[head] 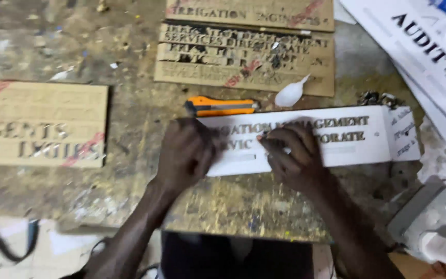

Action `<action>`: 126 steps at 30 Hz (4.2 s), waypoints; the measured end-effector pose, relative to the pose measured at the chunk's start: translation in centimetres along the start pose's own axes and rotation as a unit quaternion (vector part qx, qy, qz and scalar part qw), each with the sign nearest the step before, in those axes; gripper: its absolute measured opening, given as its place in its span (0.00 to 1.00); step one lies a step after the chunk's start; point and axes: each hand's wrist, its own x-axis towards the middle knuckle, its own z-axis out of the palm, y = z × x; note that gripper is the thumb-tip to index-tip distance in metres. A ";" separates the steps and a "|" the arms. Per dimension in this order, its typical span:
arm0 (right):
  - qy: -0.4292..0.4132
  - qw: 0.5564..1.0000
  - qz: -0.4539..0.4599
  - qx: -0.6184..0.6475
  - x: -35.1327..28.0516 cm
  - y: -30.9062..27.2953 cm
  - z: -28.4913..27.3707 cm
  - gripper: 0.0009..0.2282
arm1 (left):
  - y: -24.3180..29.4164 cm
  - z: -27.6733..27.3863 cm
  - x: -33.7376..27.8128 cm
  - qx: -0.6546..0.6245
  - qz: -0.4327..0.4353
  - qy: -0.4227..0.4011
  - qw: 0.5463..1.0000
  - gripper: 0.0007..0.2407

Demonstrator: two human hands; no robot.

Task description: Applying glue to laser-cut letters and placing them onto a sign board for assembly.

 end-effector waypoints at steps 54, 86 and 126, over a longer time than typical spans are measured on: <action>0.028 0.910 0.338 0.238 0.9 7.0 0.6 0.17 | 4.0 4.4 2.8 0.067 -0.106 -0.135 0.983 0.12; 0.050 0.954 0.278 0.101 1.5 6.0 0.4 0.14 | 3.8 8.4 3.4 0.078 -0.095 -0.151 0.981 0.18; 0.265 0.657 0.470 0.526 -0.9 7.6 0.6 0.19 | 1.0 4.5 3.5 -0.057 -0.089 -0.107 0.989 0.12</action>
